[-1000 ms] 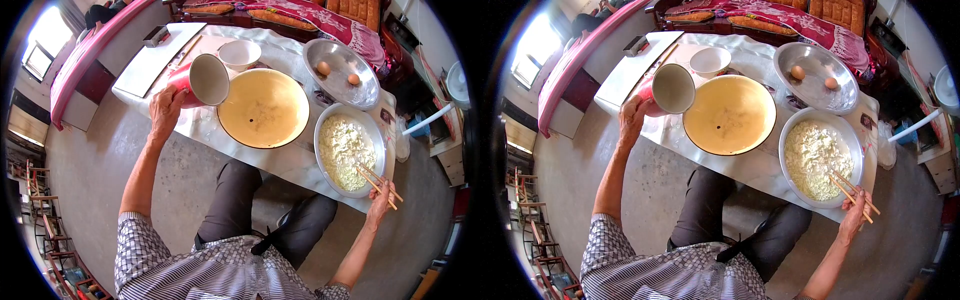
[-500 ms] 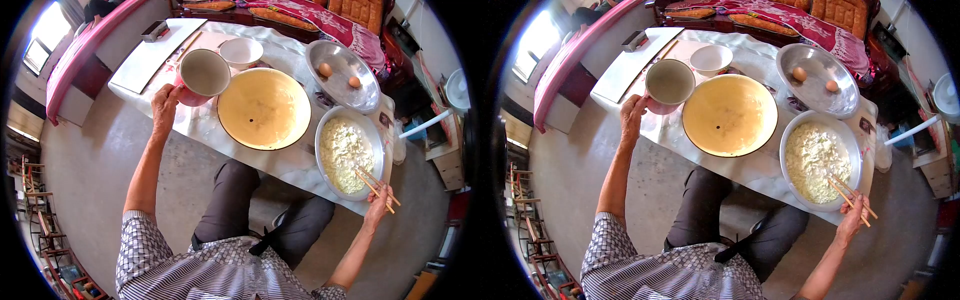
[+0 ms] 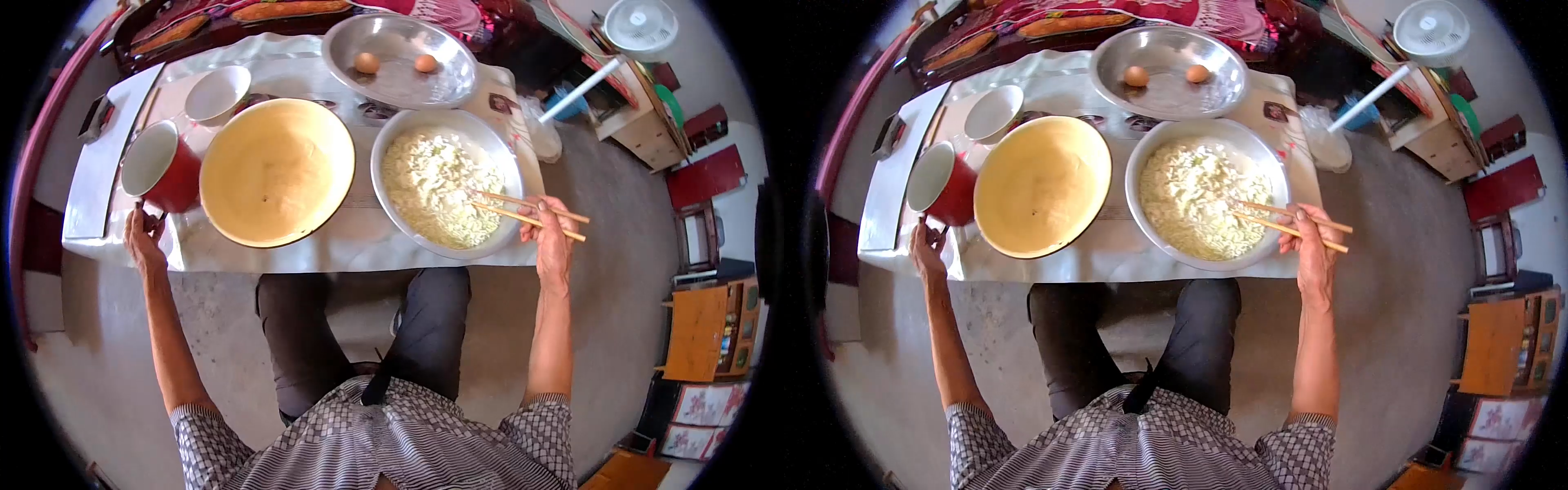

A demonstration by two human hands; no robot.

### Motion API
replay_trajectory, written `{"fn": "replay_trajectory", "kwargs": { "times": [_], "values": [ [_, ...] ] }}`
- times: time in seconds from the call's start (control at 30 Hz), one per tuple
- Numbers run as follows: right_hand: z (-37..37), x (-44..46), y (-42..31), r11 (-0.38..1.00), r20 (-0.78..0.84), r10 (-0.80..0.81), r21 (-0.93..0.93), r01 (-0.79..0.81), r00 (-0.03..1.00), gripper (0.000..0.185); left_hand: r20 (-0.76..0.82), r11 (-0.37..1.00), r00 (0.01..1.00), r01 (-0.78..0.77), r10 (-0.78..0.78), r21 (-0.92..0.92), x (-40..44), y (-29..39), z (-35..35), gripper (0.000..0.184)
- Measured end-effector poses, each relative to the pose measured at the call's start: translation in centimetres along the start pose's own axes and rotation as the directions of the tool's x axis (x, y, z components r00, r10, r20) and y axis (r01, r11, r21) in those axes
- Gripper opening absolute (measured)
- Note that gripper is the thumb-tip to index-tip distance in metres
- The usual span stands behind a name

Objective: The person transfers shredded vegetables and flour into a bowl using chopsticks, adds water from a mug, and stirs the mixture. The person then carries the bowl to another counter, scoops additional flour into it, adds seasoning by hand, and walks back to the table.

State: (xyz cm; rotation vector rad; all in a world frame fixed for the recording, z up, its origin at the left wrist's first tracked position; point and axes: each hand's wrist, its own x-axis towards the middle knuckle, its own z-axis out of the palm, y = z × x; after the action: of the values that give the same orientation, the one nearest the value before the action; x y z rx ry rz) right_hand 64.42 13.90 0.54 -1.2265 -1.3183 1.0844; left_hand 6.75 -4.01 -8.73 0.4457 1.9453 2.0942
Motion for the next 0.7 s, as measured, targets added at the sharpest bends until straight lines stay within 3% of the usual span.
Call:
{"fn": "replay_trajectory", "kwargs": {
  "times": [0.03, 0.13, 0.17, 0.27, 0.33, 0.4, 0.47, 0.57, 0.67, 0.7],
  "values": [
    [0.0, 0.0, -0.9, 1.0, 0.01, -0.013, -0.02, 0.013, 1.0, 0.023, 0.075, 0.999, 0.997, -0.011, 0.008, 0.043, -0.1, 0.3, -0.4, 0.032],
    [-0.8, 0.4, -3.0, 0.998, -0.007, -0.07, 0.001, 0.07, 0.998, 0.024, 0.07, 0.983, 0.99, -0.13, 0.121, 0.134, -3.5, 2.9, 0.7, 0.038],
    [-1.0, 0.6, -3.3, 0.993, 0.019, -0.114, 0.011, 0.113, 0.993, 0.024, -0.004, 0.972, 0.987, -0.16, 0.164, 0.17, -4.6, 3.1, 0.5, 0.044],
    [1.0, 1.0, -3.4, 0.994, -0.017, -0.103, 0.023, 0.103, 0.995, 0.024, -0.11, 0.998, 0.994, -0.014, 0.02, 0.055, -7.9, 2.0, -0.7, 0.052],
    [2.7, 0.7, -1.7, 0.996, 0.086, -0.087, -0.012, 0.089, 0.992, 0.023, 0.118, 0.989, 0.983, 0.144, -0.141, -0.022, -12.1, 1.2, 0.4, 0.056],
    [3.5, 0.9, 0.7, 1.0, 0.207, -0.022, 0.021, 0.018, 0.978, 0.023, 0.334, 0.937, 0.887, 0.348, -0.32, -0.025, -15.7, 1.9, 3.1, 0.052],
    [3.1, 0.0, 0.7, 1.0, 0.212, 0.005, 0.018, -0.009, 0.977, 0.023, 0.512, 0.885, 0.775, 0.462, -0.371, -0.057, -17.7, 2.0, 5.7, 0.052],
    [1.2, -0.9, 0.2, 1.0, 0.188, 0.026, -0.021, -0.022, 0.982, 0.022, 0.588, 0.808, 0.682, 0.584, -0.435, -0.08, -18.1, 2.6, 8.4, 0.045],
    [-0.6, -1.0, 1.0, 0.996, 0.146, 0.062, -0.069, -0.052, 0.987, 0.021, 0.647, 0.748, 0.593, 0.662, -0.479, -0.053, -17.5, 1.9, 10.0, 0.05],
    [-0.8, -1.1, 1.6, 0.997, 0.124, 0.076, -0.022, -0.074, 0.989, 0.021, 0.613, 0.759, 0.626, 0.647, -0.482, -0.063, -17.4, 2.2, 10.6, 0.047]
  ]
}}
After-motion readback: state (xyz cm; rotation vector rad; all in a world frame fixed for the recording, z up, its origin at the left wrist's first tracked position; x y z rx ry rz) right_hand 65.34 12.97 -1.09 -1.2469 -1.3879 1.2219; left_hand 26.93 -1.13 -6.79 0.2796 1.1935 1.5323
